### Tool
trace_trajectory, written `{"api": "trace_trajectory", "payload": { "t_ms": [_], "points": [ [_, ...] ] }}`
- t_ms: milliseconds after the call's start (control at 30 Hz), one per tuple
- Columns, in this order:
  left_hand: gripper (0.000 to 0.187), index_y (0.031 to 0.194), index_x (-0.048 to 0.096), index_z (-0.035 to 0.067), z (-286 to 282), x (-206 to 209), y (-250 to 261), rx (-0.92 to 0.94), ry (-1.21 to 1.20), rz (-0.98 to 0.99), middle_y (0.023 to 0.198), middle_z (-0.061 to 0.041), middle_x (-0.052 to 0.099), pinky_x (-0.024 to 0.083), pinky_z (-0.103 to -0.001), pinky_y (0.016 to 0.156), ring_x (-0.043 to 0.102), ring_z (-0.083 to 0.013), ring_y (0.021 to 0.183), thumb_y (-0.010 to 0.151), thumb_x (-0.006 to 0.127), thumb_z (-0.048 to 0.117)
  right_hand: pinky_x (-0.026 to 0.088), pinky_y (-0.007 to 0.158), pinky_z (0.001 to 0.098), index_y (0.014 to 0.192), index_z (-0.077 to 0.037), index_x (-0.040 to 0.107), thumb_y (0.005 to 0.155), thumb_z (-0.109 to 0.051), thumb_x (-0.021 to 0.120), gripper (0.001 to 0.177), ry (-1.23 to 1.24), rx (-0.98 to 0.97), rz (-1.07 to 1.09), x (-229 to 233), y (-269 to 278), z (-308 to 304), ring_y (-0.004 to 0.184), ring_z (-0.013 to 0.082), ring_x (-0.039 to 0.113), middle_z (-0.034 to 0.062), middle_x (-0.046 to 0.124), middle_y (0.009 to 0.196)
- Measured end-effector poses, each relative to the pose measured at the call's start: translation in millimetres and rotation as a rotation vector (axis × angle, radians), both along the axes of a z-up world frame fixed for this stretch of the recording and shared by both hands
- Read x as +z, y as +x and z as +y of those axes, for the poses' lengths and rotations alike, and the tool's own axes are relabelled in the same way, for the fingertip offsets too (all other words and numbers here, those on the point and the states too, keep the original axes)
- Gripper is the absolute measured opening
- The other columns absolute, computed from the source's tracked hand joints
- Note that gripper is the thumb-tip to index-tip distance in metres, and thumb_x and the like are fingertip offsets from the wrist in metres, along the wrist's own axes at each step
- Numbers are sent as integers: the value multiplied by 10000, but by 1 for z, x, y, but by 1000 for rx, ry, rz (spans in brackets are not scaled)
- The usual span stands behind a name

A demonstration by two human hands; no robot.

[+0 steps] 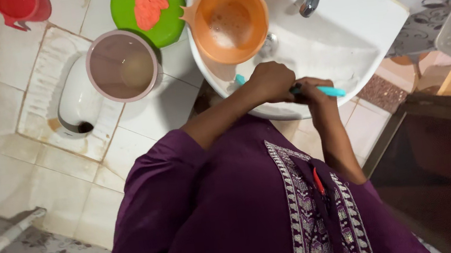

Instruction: The person scrubs the inside of a white bathroom sink using a blue scrub brush. They repeatedly dip the brush into an orange bucket containing soapy water and scrub the sink basin and drain area. The person also rinses the brush under the running tap.

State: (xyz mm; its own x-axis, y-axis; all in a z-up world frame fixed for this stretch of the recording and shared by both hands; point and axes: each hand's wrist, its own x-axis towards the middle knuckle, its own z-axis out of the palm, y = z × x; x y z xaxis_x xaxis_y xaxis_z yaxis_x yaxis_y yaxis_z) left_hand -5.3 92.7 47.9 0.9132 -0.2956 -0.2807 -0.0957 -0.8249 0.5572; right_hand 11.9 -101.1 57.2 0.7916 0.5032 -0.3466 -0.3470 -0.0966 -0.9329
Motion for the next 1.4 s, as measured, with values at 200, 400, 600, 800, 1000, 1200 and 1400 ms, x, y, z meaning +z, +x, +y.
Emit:
{"api": "trace_trajectory", "payload": {
  "t_ms": [200, 400, 600, 800, 1000, 1200, 1400],
  "points": [
    [424, 1024, 715, 72, 6, -74, -10, 177, -250, -69, 927, -156, 754, 578, -499, 732, 734, -365, 878, 792, 738, 426, 571, 730, 339, 1060, 60, 702, 959, -80, 637, 185, -271, 91, -501, -17, -15, 42, 798, 238, 726, 156, 726, 900],
    [308, 973, 735, 91, -3, -70, -27, -35, -301, -43, 954, -143, 756, 574, -495, 766, 728, -363, 918, 796, 727, 343, 553, 716, 338, 1031, 43, 703, 924, -47, 670, 144, -512, 66, -707, 15, -64, 42, 798, 262, 719, 186, 725, 912],
    [366, 890, 764, 118, 20, 2, -10, -159, -34, -4, 871, -135, 748, 583, -491, 709, 734, -346, 843, 774, 768, 466, 543, 770, 278, 980, 64, 730, 935, -46, 582, 191, -72, -149, -27, 2, -44, 18, 811, 149, 663, 73, 720, 903],
    [334, 977, 717, 71, 5, -82, -2, 92, -233, -93, 921, -150, 753, 566, -497, 719, 728, -370, 873, 790, 730, 348, 573, 748, 313, 1081, 67, 692, 934, -72, 619, 215, -286, 24, -509, -19, -28, 48, 826, 163, 714, 114, 725, 904],
    [338, 1003, 734, 104, -24, -39, 6, -82, -393, 11, 931, -151, 753, 551, -490, 769, 714, -379, 888, 790, 696, 364, 557, 689, 362, 950, 43, 763, 875, -105, 725, 170, -752, 167, -580, 38, -18, 6, 717, 215, 696, 168, 727, 823],
    [495, 924, 776, 102, 0, 19, 8, 39, -52, 120, 912, -151, 752, 566, -493, 780, 721, -362, 879, 819, 723, 583, 575, 789, 310, 1020, 64, 724, 957, -126, 668, 208, -6, -61, 93, 1, 16, -7, 851, 179, 701, 89, 746, 927],
    [475, 1071, 712, 89, -41, -84, 22, 324, -279, -43, 949, -149, 759, 561, -496, 777, 721, -367, 896, 794, 724, 475, 588, 792, 320, 1086, 64, 720, 970, -155, 635, 262, -62, 97, -233, -32, 35, 2, 853, 188, 711, 106, 740, 941]
  ]
}}
